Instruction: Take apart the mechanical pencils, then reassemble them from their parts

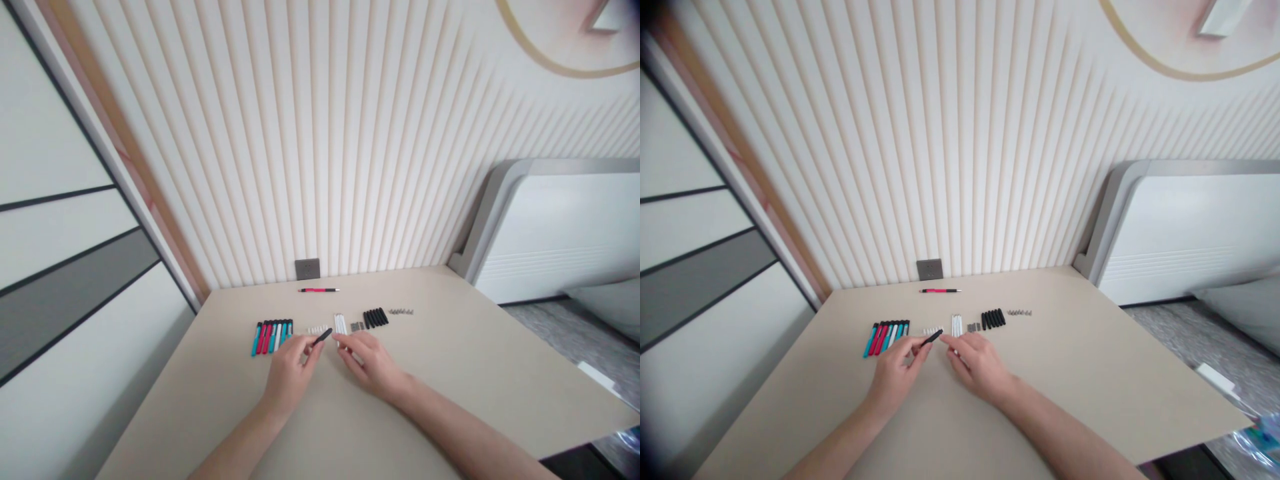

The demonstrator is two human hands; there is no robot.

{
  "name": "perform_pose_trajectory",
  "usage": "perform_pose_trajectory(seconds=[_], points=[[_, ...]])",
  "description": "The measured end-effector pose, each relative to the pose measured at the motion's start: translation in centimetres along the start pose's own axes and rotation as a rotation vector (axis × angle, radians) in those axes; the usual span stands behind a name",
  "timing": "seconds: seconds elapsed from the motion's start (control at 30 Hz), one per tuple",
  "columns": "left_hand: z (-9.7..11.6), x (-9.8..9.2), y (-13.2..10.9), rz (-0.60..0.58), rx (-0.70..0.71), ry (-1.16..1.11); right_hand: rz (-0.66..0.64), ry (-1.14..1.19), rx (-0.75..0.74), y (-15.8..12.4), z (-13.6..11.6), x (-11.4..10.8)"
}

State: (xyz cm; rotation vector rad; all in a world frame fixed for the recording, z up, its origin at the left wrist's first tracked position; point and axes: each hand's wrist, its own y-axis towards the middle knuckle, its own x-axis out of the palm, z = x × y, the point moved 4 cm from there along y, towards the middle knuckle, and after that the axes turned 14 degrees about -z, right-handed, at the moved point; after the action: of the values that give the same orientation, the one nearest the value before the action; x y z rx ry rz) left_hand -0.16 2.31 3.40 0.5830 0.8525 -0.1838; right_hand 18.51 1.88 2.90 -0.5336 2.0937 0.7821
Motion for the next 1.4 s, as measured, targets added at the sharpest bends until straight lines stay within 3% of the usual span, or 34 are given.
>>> perform_pose_trajectory(seconds=[0.13,0.33,0.57,0.77,1.07,1.4], points=[[1.1,0.5,0.0,-0.051,0.067,0.001,-0.038,0.052,-0.088,0.3,-0.9,0.8],[2.4,1.1,-0.2,-0.218,0.189,0.042,0.004,0.167,-0.060,0.3,0.3,-0.2],[1.4,0.8,-0.3,-0.262,0.162,0.081,0.199,0.175,0.299,-1.1,5.8,-3.8],[0.6,0.9,-0.3,-0.277,0.140,0.065,0.123,-0.014,0.489,-2.4,9.6,-4.4],[0.4,1.1,-0.4,-0.288,0.143,0.065,-0.029,-0.163,0.451,-0.4,6.6,-2.6],[0.6,0.8,-0.2,-0.273,0.152,0.092,-0.097,-0.338,0.479,-0.1,6.6,-2.2]])
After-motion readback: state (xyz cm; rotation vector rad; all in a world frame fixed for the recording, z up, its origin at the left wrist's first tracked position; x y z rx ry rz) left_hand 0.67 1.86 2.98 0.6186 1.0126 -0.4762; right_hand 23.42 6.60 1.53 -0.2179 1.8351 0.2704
